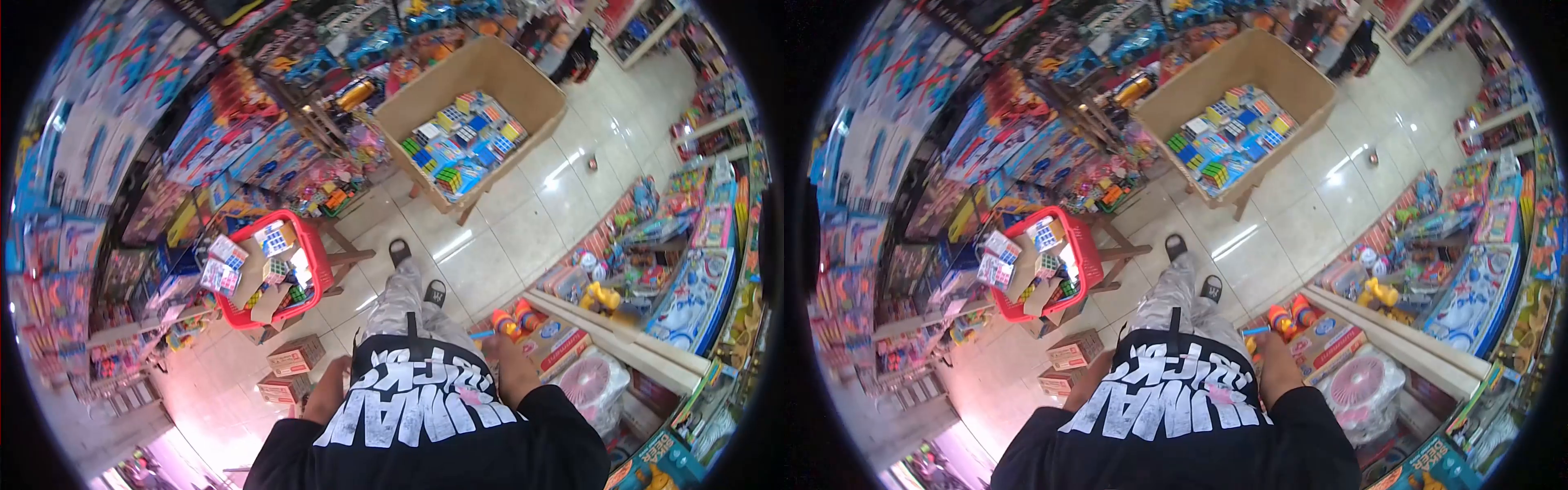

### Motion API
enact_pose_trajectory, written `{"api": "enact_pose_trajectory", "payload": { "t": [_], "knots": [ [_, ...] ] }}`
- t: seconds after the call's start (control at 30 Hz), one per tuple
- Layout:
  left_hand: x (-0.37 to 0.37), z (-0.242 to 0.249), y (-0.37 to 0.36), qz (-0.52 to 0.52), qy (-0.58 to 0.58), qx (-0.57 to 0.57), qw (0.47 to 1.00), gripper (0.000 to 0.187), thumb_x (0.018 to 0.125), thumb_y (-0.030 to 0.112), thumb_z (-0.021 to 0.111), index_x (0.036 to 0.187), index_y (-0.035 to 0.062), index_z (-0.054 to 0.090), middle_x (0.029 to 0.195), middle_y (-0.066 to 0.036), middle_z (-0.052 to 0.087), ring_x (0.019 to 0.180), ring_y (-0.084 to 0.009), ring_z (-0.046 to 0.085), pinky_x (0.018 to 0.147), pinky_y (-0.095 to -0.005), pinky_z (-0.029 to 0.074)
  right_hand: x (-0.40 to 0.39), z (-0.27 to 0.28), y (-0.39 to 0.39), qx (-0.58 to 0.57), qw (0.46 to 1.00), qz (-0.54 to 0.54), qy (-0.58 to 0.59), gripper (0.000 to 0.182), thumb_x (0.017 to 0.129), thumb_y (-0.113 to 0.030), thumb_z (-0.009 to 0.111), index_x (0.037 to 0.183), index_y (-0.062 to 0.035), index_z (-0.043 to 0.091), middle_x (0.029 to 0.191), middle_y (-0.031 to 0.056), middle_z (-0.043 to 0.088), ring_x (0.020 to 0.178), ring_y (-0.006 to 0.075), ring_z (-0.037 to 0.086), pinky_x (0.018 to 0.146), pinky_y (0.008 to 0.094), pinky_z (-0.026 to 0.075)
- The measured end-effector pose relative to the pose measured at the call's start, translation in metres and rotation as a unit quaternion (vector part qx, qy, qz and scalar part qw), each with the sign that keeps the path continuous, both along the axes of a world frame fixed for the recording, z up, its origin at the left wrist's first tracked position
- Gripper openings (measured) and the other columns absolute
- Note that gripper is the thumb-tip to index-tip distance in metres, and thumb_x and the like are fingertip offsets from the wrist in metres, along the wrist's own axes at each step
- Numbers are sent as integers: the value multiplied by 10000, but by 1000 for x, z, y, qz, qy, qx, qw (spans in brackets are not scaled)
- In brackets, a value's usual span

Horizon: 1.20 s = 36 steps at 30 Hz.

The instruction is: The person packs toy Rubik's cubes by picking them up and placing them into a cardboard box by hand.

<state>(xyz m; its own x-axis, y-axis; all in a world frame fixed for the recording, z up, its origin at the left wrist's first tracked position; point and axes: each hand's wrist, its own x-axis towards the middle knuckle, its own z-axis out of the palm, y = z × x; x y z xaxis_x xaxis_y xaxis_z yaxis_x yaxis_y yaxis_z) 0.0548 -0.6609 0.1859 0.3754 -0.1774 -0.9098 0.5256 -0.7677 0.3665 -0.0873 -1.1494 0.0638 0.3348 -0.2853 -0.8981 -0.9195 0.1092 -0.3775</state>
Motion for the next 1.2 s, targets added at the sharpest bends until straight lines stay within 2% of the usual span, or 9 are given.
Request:
{"api": "enact_pose_trajectory", "payload": {
  "t": [0.1, 0.27, 0.33, 0.37, 0.43, 0.5, 0.67, 0.9, 1.2],
  "knots": [
    [-8, -8, -2, 112, 27, 32, 993, 369, 834, 306, 621, 1135, 94, 655, 1042, -117, 680, 892, -315, 655, 769, -492, 494, -91, -66, -10, 189, 867, 352, 298, 626, 951, -599, 383, 1262, -108, 616, 1214, 143, 650, 1127, 248, 612, 961, 365, 494],
    [-114, -23, 85, 292, 98, 73, 949, 365, 920, 332, 537, 1120, 32, 593, 989, -126, 661, 781, -289, 657, 706, -425, 497, -83, -33, -17, -88, 909, 366, 178, 644, 892, -611, 469, 1040, -31, 704, 1015, 151, 711, 949, 261, 696, 858, 424, 549],
    [-111, -43, 94, 342, 73, 55, 935, 404, 940, 385, 538, 1135, 37, 599, 996, -107, 658, 769, -262, 660, 700, -408, 494, -46, -87, -17, -148, 719, 679, 4, 553, 901, -513, 501, 1026, -10, 695, 1004, 171, 706, 916, 308, 695, 837, 441, 554],
    [-118, -63, 107, 362, 62, 18, 930, 418, 940, 403, 542, 1132, 37, 600, 987, -100, 659, 763, -246, 658, 690, -402, 493, -26, -91, -10, -123, 908, 399, 28, 434, 896, -395, 532, 1025, -13, 693, 988, 183, 706, 919, 323, 692, 748, 432, 576],
    [-101, -53, 102, 354, -2, 44, 934, 391, 943, 395, 546, 1120, 52, 607, 940, -87, 670, 741, -213, 655, 639, -371, 487, 45, -67, -6, -199, 687, 698, -37, 345, 892, -282, 508, 974, 2, 687, 895, 174, 715, 810, 272, 716, 621, 399, 583],
    [-87, -55, 109, 376, -71, 18, 924, 362, 941, 357, 565, 1094, 34, 620, 916, -95, 670, 750, -202, 649, 634, -347, 491, 112, -24, 28, -123, 914, 384, 54, 242, 806, -178, 520, 816, -31, 713, 741, 176, 705, 701, 271, 714, 752, 376, 571],
    [-62, -61, 156, 402, -283, -23, 871, 315, 946, 294, 578, 1058, 6, 633, 902, -111, 670, 769, -182, 636, 697, -317, 496, 231, 28, 120, -136, 926, 221, -274, 198, 918, -169, 542, 893, 3, 637, 669, 101, 640, 568, 191, 622, 555, 333, 518],
    [41, 35, 218, 465, -500, -20, 731, 314, 1006, 299, 523, 1138, 20, 577, 949, -72, 608, 871, -156, 563, 784, -294, 460, 340, 177, 334, -181, 800, 105, -562, 157, 965, -105, 541, 1034, 7, 626, 830, 60, 627, 784, 110, 604, 699, 251, 483],
    [186, 82, 262, 296, -670, 29, 680, 356, 949, 248, 586, 1204, 0, 565, 1183, -171, 484, 1090, -331, 521, 951, -405, 422, 410, 215, 516, -208, 725, 363, -547, 354, 881, -151, 613, 1188, 23, 587, 1079, 201, 649, 988, 323, 631, 891, 413, 482]
  ]
}}
